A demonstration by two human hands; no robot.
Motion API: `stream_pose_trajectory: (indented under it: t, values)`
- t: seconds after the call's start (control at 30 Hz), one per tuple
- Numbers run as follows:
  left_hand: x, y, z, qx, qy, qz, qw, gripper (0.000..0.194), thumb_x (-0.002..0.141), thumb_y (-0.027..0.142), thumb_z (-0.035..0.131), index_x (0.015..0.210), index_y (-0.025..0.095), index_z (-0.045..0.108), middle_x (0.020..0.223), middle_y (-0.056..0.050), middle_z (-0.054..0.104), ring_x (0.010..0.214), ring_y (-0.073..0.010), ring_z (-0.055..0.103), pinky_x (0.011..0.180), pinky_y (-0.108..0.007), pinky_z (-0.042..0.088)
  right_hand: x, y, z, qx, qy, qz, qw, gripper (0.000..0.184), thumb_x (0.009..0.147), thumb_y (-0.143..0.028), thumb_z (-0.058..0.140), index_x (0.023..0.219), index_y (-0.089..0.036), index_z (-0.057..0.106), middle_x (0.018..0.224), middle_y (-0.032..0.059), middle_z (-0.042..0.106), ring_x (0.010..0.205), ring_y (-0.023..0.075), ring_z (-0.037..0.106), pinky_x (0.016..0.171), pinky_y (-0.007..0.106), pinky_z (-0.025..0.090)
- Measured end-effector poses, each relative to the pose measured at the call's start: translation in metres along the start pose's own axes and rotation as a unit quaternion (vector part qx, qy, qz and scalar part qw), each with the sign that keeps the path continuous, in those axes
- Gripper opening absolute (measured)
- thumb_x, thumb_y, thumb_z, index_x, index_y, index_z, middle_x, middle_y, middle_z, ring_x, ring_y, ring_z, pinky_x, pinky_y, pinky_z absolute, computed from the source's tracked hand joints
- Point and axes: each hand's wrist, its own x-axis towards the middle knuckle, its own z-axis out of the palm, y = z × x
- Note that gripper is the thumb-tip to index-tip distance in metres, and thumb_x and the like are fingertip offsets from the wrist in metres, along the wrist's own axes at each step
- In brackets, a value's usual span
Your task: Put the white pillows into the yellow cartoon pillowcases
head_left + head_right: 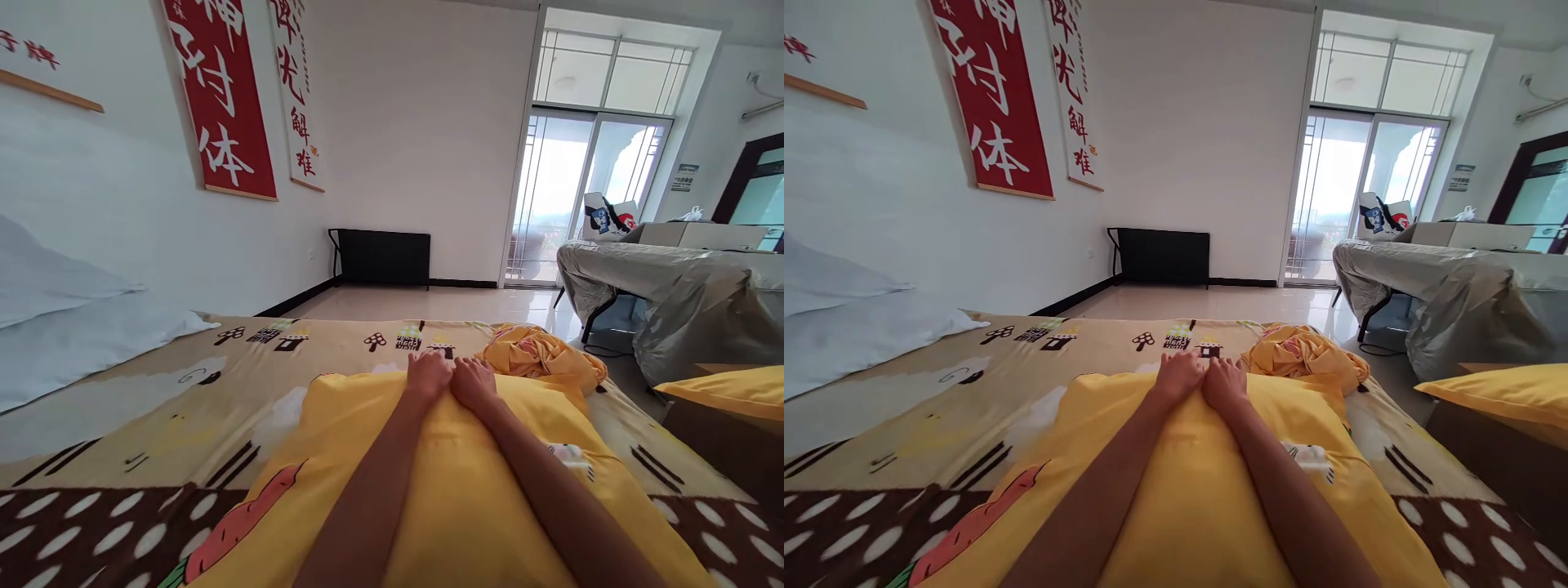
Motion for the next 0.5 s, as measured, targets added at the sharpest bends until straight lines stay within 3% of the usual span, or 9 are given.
stream_pose_trajectory:
  t: [0.1,0.2,0.33,0.5]
  values:
    - [-0.007,-0.019,0.052,-0.026,-0.025,-0.034,0.999,0.027,0.090,0.036,0.052,0.102,0.013,0.062,0.109,-0.008,0.063,0.106,-0.0212,0.058,0.095,-0.046,0.043,-0.007,0.007,0.044,0.015,-0.018,0.022,0.999,0.030,0.091,-0.024,0.036,0.095,-0.014,0.064,0.107,0.0131,0.068,0.105,0.0218,0.058,0.091,0.034,0.032]
    - [-0.009,-0.034,0.083,-0.042,-0.018,-0.046,0.998,0.028,0.090,0.035,0.051,0.105,0.014,0.061,0.114,-0.008,0.062,0.112,-0.0222,0.055,0.100,-0.049,0.039,-0.013,0.014,0.068,0.033,-0.016,0.030,0.999,0.031,0.092,-0.027,0.035,0.096,-0.015,0.063,0.110,0.0115,0.067,0.109,0.0217,0.057,0.093,0.033,0.031]
    - [0.001,-0.035,0.090,-0.056,-0.015,-0.043,0.997,0.030,0.090,0.037,0.051,0.106,0.014,0.061,0.112,-0.008,0.063,0.111,-0.0222,0.055,0.101,-0.049,0.038,-0.007,0.018,0.068,0.052,-0.016,0.031,0.998,0.033,0.093,-0.029,0.034,0.095,-0.015,0.064,0.107,0.0122,0.069,0.106,0.0224,0.059,0.092,0.034,0.031]
    - [0.002,-0.048,0.076,-0.057,0.002,-0.051,0.997,0.031,0.091,0.039,0.047,0.098,0.014,0.063,0.109,-0.008,0.065,0.112,-0.0213,0.055,0.104,-0.049,0.033,-0.005,0.045,0.052,0.080,-0.026,-0.004,0.996,0.033,0.093,-0.034,0.035,0.097,-0.021,0.065,0.106,0.0059,0.070,0.101,0.0177,0.061,0.091,0.027,0.033]
